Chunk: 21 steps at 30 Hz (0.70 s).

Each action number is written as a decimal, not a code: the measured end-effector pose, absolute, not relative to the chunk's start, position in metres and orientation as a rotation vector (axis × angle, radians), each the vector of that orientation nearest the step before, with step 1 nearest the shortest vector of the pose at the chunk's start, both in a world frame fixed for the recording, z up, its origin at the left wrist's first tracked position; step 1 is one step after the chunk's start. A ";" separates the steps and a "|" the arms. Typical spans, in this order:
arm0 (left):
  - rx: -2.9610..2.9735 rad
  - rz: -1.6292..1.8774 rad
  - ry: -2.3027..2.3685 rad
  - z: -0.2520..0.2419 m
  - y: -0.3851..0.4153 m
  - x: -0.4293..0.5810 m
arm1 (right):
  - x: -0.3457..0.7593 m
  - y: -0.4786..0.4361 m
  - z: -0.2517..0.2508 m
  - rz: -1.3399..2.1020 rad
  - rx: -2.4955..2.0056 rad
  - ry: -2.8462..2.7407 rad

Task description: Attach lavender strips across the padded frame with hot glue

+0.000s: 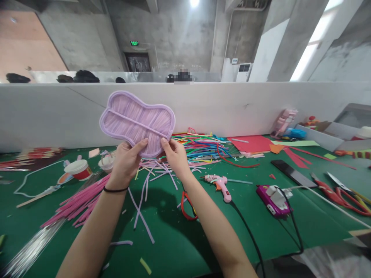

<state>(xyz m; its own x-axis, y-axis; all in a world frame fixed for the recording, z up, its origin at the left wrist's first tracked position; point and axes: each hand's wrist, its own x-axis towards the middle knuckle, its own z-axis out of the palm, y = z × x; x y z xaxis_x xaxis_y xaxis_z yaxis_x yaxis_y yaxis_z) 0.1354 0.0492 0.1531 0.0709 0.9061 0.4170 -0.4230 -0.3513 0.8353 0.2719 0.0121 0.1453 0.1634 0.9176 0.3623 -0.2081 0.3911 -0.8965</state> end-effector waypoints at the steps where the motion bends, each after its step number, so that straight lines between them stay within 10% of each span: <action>1: 1.246 1.540 0.565 0.153 0.050 0.134 | 0.273 0.012 0.146 0.914 -0.818 -1.111; 21: 1.367 1.522 0.608 0.168 0.032 0.130 | 0.276 0.002 0.150 0.503 -1.015 -1.280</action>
